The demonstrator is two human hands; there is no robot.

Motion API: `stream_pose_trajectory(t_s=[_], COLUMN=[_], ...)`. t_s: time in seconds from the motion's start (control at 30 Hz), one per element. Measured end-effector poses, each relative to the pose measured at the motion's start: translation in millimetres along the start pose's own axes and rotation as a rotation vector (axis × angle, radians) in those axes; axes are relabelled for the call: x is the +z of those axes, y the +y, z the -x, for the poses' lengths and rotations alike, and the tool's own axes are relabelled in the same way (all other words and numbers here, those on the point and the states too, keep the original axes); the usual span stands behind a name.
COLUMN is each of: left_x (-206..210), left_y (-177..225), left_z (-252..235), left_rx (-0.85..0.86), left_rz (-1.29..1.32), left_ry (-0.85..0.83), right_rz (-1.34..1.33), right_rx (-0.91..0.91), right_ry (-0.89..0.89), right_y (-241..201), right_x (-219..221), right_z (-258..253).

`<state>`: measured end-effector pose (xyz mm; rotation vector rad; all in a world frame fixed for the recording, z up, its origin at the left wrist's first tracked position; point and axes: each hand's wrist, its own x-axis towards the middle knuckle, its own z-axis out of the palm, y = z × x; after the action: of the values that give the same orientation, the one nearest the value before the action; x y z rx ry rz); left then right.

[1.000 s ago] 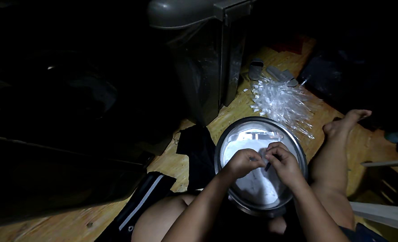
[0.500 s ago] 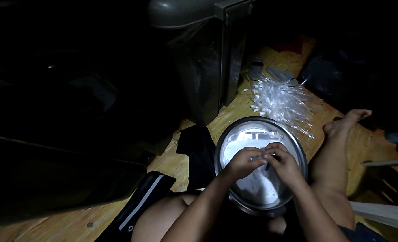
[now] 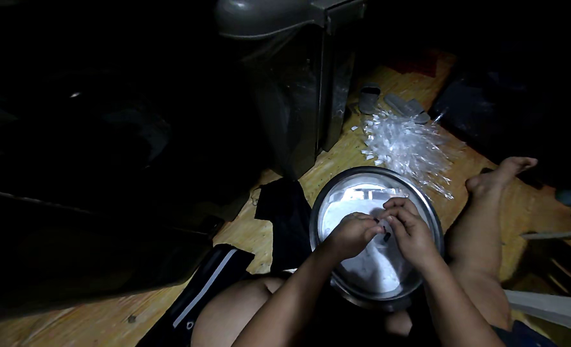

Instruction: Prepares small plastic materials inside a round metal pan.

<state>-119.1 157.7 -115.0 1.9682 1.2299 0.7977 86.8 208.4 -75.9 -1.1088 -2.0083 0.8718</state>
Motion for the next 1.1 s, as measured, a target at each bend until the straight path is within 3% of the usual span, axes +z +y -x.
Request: stream_pose_trajectory(t_s=[0.07,0.23,0.53,0.6,0.7,0.83,1.1], left_x=[1,-7,-6,-12,-25,-24,-13], left_y=[1,16,-3,8,33,40,25], left_z=[-1,-1,1,3,4,0,-2], left_rx=[-0.006,0.034,-0.039,-0.083,-0.072,-0.107,-0.164], left_rz=[-0.019,0.219,-0.013,0.185,0.729,0.819,0.615], left_ry=[-0.007,0.125,-0.066,-0.105,-0.088,0.063,0.096], right_rz=[-0.003,0.010,-0.046,-0.070,-0.104,-0.140,-0.756], right_rx=[-0.009,-0.005,-0.043,-0.019,0.023,0.044,0.309], right_ry=[0.002,-0.026,0.073,0.042,-0.019,-0.026,0.095], right_y=[-2,-5,-7,-13,-20,-11,-2], right_x=[0,5,-3,-6,-5,1,-8], right_z=[-1,-1,-7,-7,-3,0,-2])
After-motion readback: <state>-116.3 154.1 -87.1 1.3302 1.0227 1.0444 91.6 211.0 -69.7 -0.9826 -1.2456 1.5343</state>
